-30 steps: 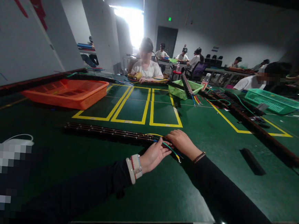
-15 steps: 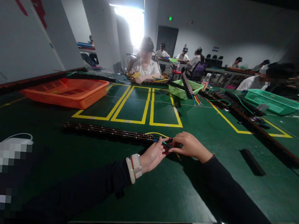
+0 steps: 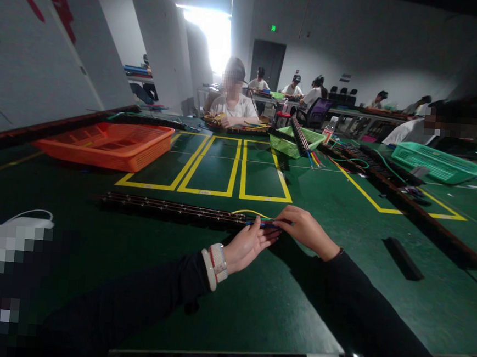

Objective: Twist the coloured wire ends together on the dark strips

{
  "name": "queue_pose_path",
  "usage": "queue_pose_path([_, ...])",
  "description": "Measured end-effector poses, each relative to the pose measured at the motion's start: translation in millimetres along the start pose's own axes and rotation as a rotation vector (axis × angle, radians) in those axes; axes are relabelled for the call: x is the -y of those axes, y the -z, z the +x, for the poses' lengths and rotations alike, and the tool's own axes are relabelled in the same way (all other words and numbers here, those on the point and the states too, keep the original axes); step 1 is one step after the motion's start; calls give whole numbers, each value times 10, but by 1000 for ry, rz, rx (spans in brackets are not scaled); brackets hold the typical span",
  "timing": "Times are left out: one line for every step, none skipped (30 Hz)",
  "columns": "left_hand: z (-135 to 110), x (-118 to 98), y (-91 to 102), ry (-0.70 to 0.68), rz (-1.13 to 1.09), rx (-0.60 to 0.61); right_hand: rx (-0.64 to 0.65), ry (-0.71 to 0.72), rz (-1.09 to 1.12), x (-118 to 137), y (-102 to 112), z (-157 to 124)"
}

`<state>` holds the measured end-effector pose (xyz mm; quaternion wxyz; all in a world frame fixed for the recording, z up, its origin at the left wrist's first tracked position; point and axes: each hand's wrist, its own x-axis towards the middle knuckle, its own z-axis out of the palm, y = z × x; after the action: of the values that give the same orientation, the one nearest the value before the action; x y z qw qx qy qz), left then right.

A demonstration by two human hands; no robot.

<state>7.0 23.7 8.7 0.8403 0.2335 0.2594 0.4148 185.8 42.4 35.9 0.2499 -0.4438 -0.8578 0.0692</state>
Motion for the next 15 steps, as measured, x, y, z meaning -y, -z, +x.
queue_pose_path([4, 5, 1, -2, 2, 2, -35, -9, -23, -1, -18, -2])
queue_pose_path([10, 12, 5, -6, 3, 5, -66, -17, -46, 2, -37, -4])
queue_pose_path([17, 20, 11, -12, 3, 7, -91, -25, -67, 8, -55, -5])
queue_pose_path([23, 28, 18, -16, 5, 10, -113, -33, -86, 19, -71, -5])
queue_pose_path([28, 36, 25, -18, 8, 12, -132, -43, -105, 31, -82, -3])
queue_pose_path([30, 41, 30, -24, 11, 11, -148, -53, -127, 43, -91, 0])
queue_pose_path([30, 45, 35, -31, 16, 11, -162, -65, -152, 55, -96, 5])
queue_pose_path([28, 46, 37, -36, 23, 12, -173, -76, -177, 63, -99, 10])
queue_pose_path([25, 45, 37, -39, 31, 13, -181, -84, -200, 67, -101, 14])
queue_pose_path([21, 43, 36, -38, 41, 13, -191, -93, -221, 65, -103, 18])
queue_pose_path([17, 39, 35, -32, 51, 12, -202, -104, -241, 59, -105, 20])
queue_pose_path([14, 35, 33, -20, 63, 9, -215, -118, -262, 48, -108, 20])
queue_pose_path([13, 30, 31, -7, 73, 2, -228, -135, -285, 35, -112, 20])
queue_pose_path([12, 26, 30, 4, 81, -11, -236, -152, -308, 20, -116, 18])
queue_pose_path([13, 23, 31, 11, 86, -25, -234, -167, -326, 6, -119, 17])
